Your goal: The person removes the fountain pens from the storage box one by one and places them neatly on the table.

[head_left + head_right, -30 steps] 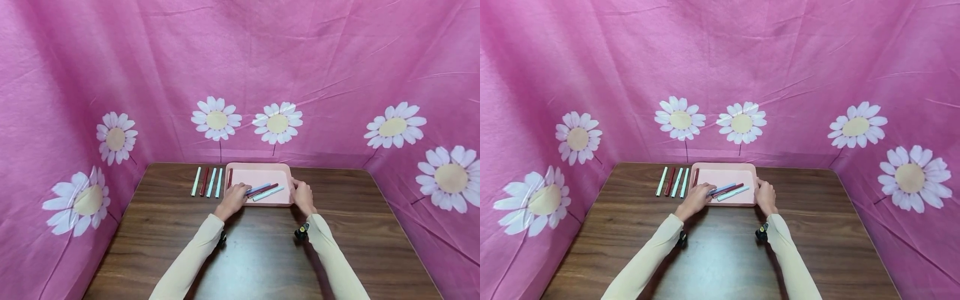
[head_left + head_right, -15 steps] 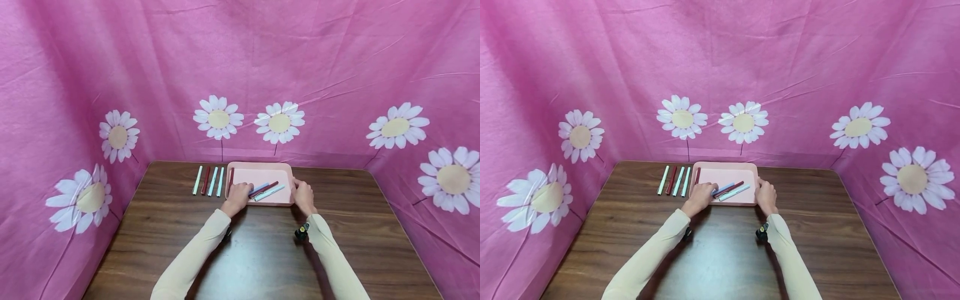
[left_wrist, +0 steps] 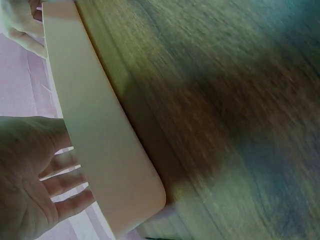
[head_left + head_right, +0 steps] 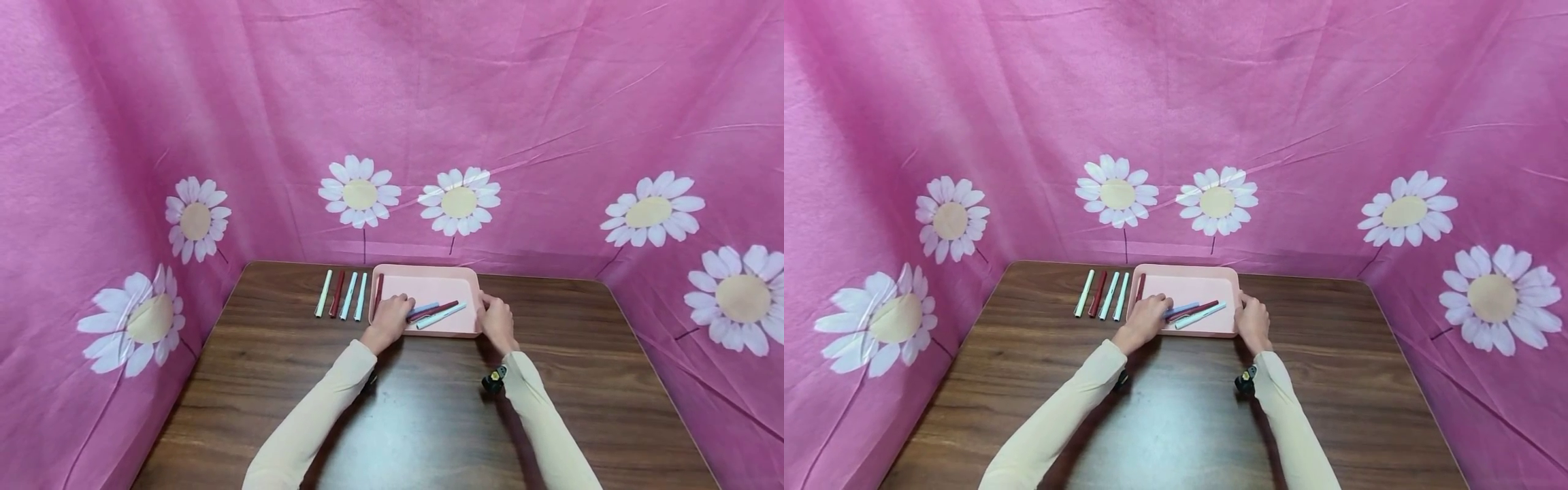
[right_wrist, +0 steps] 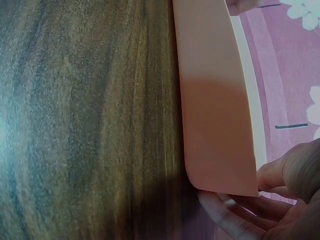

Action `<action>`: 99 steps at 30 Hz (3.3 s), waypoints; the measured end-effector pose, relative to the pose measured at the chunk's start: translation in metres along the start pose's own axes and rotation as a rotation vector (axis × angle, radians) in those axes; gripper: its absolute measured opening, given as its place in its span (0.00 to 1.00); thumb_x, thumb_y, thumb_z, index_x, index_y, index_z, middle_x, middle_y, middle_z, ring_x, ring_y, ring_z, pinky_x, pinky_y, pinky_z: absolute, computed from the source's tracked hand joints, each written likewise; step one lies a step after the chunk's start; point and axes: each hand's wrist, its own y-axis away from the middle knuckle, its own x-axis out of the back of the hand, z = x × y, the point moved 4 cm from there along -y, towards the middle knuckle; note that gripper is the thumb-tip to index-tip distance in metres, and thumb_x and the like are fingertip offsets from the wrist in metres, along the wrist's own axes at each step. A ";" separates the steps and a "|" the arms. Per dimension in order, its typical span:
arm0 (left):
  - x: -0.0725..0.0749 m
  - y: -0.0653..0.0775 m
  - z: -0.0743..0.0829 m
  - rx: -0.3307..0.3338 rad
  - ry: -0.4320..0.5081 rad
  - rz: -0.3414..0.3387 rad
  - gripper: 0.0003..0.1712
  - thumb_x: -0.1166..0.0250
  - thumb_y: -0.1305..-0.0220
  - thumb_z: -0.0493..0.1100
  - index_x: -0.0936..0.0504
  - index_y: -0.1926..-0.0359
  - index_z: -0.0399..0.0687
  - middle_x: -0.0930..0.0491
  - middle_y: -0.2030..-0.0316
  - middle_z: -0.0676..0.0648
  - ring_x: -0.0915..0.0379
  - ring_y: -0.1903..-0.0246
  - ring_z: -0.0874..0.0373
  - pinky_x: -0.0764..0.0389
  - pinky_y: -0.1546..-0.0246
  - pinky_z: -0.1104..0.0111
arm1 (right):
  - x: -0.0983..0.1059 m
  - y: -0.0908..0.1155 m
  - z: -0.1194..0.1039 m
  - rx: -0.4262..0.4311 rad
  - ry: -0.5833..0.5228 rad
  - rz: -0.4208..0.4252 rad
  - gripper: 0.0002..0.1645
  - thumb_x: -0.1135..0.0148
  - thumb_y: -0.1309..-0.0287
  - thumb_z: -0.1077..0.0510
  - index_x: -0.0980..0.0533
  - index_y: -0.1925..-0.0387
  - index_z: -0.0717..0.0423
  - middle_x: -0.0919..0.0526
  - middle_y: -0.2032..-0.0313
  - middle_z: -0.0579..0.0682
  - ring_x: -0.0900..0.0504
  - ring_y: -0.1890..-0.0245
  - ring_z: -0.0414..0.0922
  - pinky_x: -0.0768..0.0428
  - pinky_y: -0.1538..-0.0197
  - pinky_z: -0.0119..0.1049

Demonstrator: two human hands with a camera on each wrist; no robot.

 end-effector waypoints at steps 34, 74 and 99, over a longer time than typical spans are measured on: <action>0.019 0.021 -0.034 -0.048 0.028 0.232 0.25 0.25 0.48 0.28 0.15 0.47 0.46 0.17 0.60 0.47 0.18 0.63 0.49 0.17 0.61 0.60 | -0.003 -0.001 0.004 0.005 0.008 0.013 0.27 0.46 0.34 0.66 0.23 0.34 0.60 0.17 0.45 0.71 0.17 0.54 0.72 0.22 0.54 0.67; 0.049 0.077 -0.134 0.306 0.261 0.440 0.23 0.28 0.46 0.24 0.15 0.48 0.36 0.19 0.60 0.39 0.20 0.61 0.41 0.17 0.63 0.47 | -0.001 0.000 0.004 -0.010 0.008 -0.014 0.30 0.48 0.36 0.66 0.24 0.32 0.60 0.20 0.41 0.71 0.18 0.51 0.73 0.22 0.51 0.68; 0.034 0.118 -0.179 0.567 0.305 0.365 0.19 0.32 0.42 0.25 0.18 0.47 0.28 0.20 0.59 0.29 0.20 0.62 0.28 0.21 0.60 0.39 | -0.003 -0.001 0.006 0.004 -0.020 -0.018 0.30 0.47 0.36 0.67 0.25 0.32 0.61 0.22 0.37 0.69 0.18 0.52 0.70 0.22 0.52 0.65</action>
